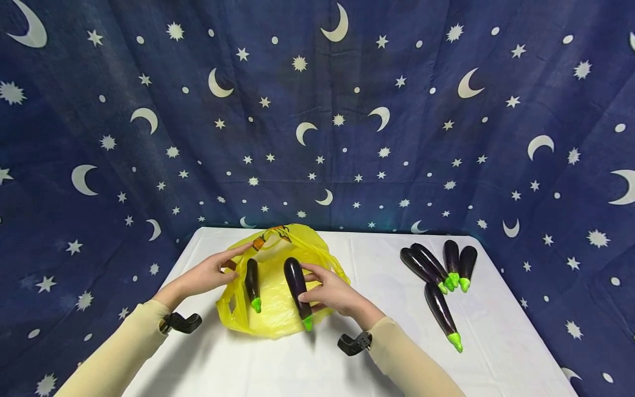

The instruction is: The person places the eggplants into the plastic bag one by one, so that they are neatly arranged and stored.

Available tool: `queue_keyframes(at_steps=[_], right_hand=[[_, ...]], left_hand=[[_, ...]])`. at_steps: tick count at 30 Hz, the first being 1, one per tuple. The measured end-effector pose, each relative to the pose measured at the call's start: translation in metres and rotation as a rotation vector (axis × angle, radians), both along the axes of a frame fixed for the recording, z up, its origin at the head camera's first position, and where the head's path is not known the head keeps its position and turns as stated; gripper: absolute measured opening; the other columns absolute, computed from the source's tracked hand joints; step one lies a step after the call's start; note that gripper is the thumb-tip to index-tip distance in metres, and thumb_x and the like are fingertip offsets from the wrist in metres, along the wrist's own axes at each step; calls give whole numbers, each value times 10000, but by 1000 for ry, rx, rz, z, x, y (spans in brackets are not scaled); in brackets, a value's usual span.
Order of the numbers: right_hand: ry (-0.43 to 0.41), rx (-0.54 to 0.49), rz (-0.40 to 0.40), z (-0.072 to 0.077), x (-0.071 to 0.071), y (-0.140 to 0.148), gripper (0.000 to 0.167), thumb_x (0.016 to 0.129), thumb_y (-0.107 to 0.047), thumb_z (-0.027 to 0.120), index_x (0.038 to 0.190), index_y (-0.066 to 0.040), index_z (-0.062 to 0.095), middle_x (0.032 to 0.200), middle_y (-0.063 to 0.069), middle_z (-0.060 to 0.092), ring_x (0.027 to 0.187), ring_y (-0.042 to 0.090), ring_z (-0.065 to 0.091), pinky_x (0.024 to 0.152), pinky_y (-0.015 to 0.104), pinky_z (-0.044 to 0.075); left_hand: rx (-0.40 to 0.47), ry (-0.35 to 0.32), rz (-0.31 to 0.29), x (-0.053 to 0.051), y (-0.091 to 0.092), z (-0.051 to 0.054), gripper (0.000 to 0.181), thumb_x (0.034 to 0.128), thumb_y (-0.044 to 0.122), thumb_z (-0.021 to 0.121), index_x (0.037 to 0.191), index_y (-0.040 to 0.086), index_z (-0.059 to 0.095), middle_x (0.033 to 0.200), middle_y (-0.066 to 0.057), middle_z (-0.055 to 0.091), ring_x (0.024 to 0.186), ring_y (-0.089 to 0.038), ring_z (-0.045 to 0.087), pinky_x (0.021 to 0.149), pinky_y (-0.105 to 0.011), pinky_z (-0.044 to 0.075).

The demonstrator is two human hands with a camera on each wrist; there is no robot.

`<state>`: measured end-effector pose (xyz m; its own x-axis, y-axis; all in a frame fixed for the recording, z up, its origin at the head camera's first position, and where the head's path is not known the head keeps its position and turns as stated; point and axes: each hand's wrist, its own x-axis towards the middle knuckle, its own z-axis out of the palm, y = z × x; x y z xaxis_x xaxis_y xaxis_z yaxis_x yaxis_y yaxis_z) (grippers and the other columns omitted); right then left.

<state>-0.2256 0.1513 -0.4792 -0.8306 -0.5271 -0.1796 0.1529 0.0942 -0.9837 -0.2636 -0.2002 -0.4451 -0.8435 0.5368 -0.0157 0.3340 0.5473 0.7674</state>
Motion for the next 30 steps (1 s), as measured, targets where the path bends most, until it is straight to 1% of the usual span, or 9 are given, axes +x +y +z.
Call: queue_keyframes(at_steps=[6, 12, 20, 25, 30], right_hand=[[21, 26, -51, -13, -23, -42, 829, 879, -38, 782, 1592, -153, 375, 1379, 193, 547, 969, 310, 707, 727, 484, 599], [9, 50, -85, -22, -40, -70, 827, 872, -48, 796, 1584, -124, 383, 1337, 188, 574, 928, 293, 716, 710, 458, 602], [-21, 71, -137, -32, -56, -89, 813, 873, -42, 796, 1576, -106, 393, 1292, 172, 578, 917, 264, 696, 715, 427, 602], [-13, 107, -169, -39, -62, -98, 809, 882, -61, 792, 1579, -103, 384, 1293, 169, 581, 920, 264, 697, 759, 472, 594], [-2, 122, -200, -45, -67, -106, 807, 876, -48, 790, 1572, -76, 382, 1269, 176, 588, 908, 288, 698, 742, 498, 592]], left_hand=[[7, 12, 4, -3, 0, -1, 788, 932, 33, 615, 1609, 335, 347, 1572, -17, 427, 1067, -234, 596, 775, -377, 516], [16, -3, 13, -3, 0, -3, 777, 934, 41, 621, 1601, 348, 364, 1548, -15, 454, 1080, -240, 589, 775, -393, 515], [18, 3, 9, -3, 1, -2, 792, 931, 25, 617, 1603, 354, 356, 1521, -4, 479, 1048, -233, 597, 759, -379, 511], [35, -1, -6, -4, 2, -2, 791, 937, 14, 609, 1609, 339, 346, 1518, -18, 482, 1041, -233, 606, 749, -369, 514], [43, -12, -14, -4, 3, -3, 792, 938, 9, 605, 1612, 331, 341, 1528, -18, 470, 1030, -230, 611, 761, -366, 510]])
